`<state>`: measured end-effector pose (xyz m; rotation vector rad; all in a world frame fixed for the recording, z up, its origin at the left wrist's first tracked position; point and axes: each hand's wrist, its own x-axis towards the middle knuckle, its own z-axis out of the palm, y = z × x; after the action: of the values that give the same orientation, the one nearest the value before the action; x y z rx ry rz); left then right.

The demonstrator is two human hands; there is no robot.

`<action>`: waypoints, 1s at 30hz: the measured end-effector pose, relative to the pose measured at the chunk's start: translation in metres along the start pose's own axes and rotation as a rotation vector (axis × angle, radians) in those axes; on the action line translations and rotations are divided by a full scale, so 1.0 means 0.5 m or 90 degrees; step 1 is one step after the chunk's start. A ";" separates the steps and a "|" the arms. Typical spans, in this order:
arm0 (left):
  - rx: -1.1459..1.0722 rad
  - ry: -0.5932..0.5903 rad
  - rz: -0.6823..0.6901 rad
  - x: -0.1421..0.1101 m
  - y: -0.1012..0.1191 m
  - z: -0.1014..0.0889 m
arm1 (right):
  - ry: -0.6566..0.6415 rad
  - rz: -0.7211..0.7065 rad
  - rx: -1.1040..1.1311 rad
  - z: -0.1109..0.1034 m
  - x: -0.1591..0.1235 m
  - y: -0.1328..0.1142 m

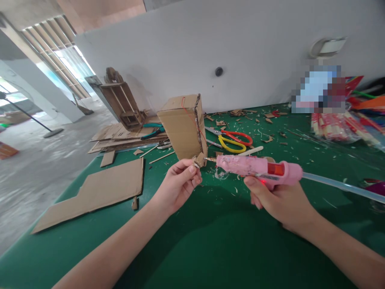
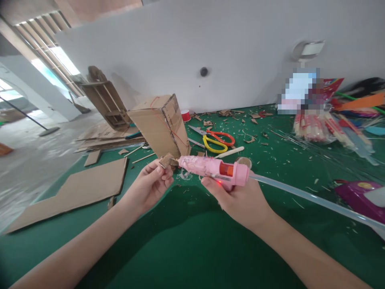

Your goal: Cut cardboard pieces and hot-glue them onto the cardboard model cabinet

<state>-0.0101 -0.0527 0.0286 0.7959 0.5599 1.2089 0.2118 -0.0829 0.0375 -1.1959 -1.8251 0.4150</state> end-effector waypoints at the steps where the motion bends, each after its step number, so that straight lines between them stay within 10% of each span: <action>1: -0.001 -0.001 -0.002 0.000 -0.001 -0.001 | -0.001 0.009 0.001 0.000 0.000 0.002; 30: -0.013 0.003 -0.011 0.000 -0.004 0.002 | -0.038 0.008 0.008 -0.001 0.004 -0.001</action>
<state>-0.0084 -0.0532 0.0276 0.7687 0.5566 1.1994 0.2116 -0.0814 0.0389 -1.1983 -1.8633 0.4738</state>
